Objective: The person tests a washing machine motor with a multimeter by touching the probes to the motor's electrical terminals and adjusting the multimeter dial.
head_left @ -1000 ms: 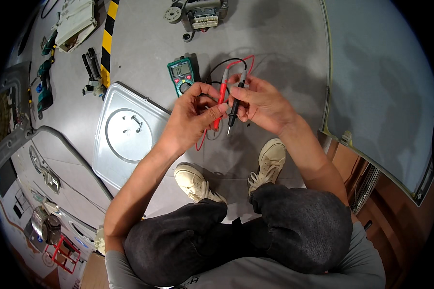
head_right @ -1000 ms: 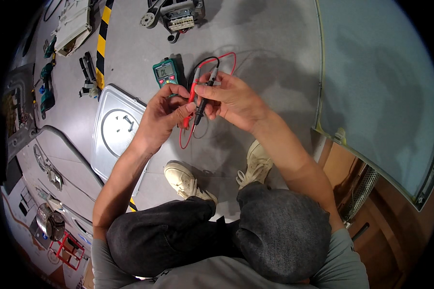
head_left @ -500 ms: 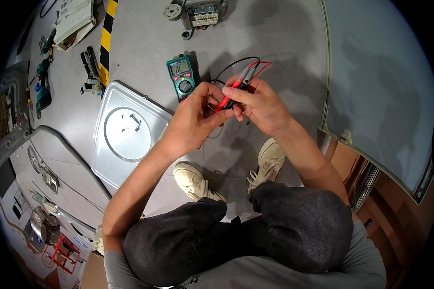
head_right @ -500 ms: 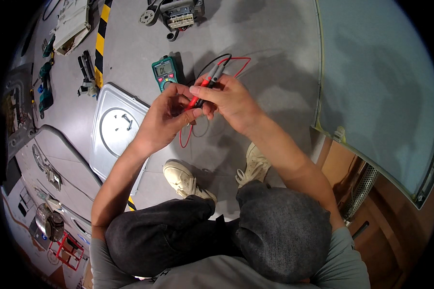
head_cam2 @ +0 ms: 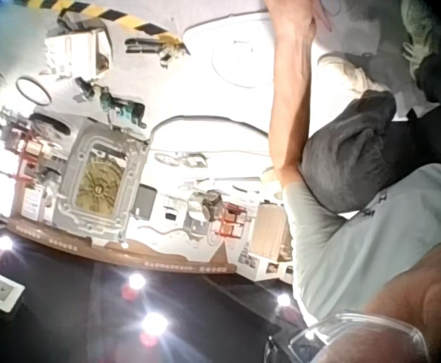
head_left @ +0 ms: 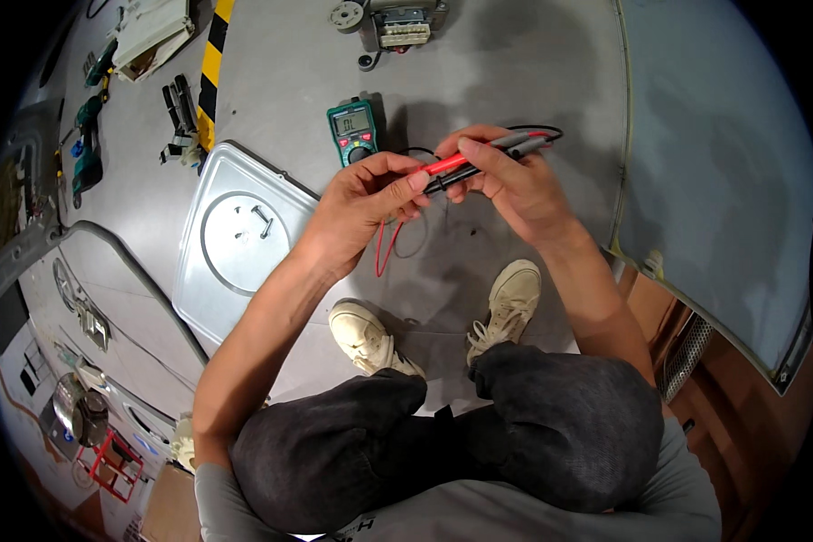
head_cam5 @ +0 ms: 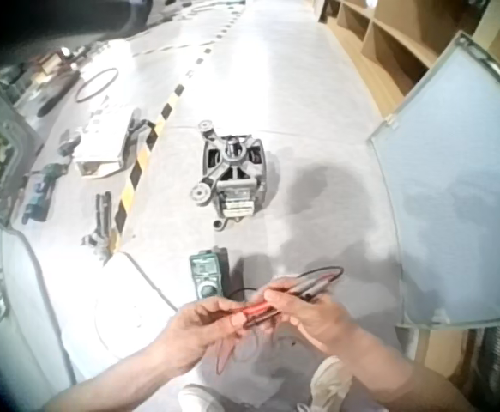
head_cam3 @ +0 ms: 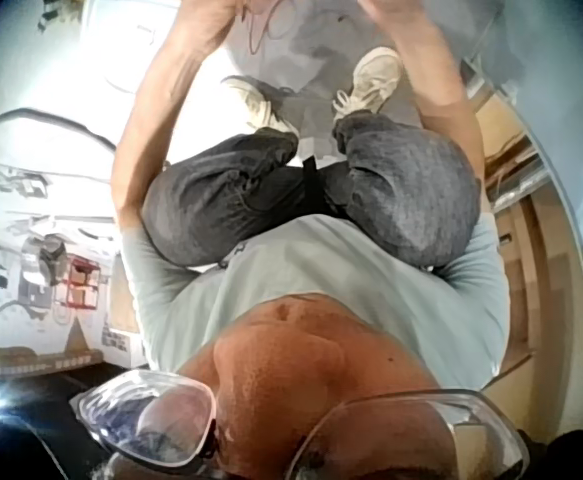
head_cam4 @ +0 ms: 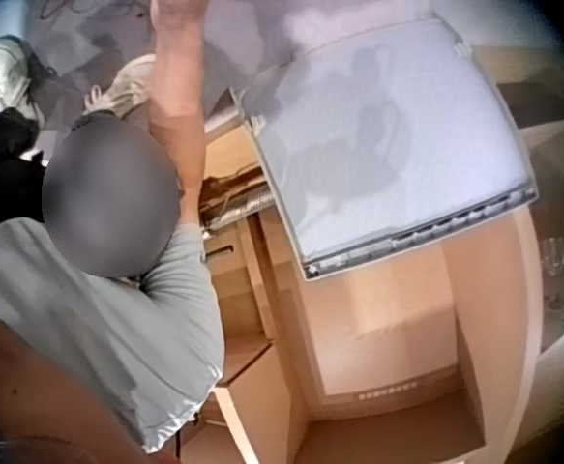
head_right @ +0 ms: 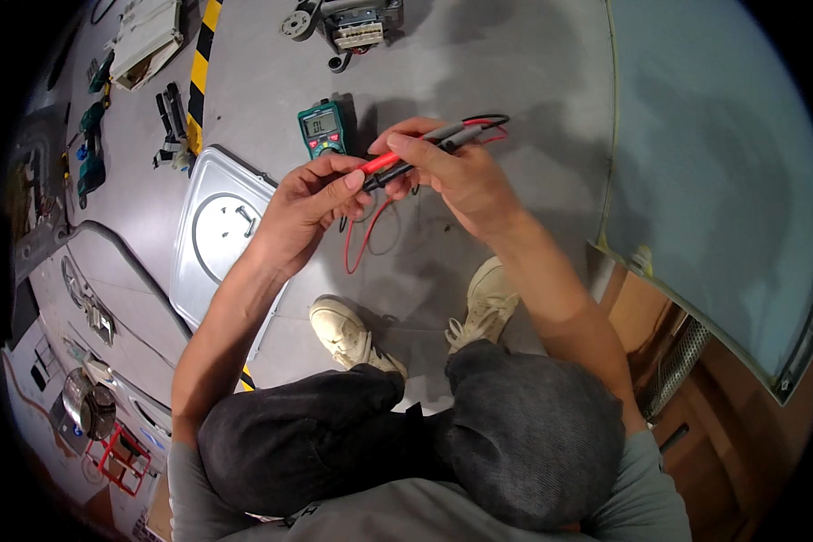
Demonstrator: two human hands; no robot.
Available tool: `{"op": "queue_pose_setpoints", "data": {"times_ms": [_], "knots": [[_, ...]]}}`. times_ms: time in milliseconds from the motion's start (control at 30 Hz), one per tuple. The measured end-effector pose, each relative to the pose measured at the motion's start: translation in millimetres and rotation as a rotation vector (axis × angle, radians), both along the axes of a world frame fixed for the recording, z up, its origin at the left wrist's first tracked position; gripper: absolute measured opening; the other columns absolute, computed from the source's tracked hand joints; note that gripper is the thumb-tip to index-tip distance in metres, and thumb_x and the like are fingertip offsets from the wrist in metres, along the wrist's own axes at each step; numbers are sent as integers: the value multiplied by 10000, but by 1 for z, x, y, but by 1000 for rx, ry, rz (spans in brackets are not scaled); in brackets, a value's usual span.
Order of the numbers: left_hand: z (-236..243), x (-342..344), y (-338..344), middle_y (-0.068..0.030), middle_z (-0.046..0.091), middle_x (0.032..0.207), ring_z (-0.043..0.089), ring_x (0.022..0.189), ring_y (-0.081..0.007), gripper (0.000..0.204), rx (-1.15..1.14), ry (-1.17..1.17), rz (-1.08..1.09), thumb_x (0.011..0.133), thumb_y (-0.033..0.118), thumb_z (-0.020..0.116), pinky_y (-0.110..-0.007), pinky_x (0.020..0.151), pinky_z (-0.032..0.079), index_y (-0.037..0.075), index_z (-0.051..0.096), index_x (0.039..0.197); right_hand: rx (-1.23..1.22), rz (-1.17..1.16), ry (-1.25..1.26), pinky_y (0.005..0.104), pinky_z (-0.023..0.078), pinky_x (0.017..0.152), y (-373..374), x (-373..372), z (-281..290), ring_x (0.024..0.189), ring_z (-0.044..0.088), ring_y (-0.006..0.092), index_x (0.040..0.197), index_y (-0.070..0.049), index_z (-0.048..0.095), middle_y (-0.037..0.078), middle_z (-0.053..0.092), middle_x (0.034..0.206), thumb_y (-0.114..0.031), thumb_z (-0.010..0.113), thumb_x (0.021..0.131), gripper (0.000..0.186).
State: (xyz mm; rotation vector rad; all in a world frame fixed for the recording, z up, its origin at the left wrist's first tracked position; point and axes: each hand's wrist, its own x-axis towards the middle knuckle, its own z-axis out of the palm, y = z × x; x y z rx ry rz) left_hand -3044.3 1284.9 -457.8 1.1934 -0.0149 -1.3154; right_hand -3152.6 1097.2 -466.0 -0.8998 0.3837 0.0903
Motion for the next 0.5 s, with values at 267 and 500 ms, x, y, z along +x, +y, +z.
{"op": "queue_pose_setpoints", "data": {"times_ms": [267, 500], "knots": [[-6, -2, -2, -18, 651, 887, 604, 790, -89, 248, 20, 26, 45, 947, 256, 649, -230, 725, 487, 44, 646, 1076, -91, 18, 55, 280, 543, 702, 6, -2, -4, 730, 656, 142, 1057, 15, 659, 81, 684, 926, -199, 625, 951, 240], [-30, 4, 13, -9, 629, 852, 575, 771, -96, 316, 222, 16, 119, 1033, 335, 471, -260, 744, 459, 58, 622, 1035, -562, -146, -95, 268, 549, 746, -30, 48, 24, 777, 672, 143, 1041, 36, 661, 75, 692, 905, -182, 643, 933, 244]]}}
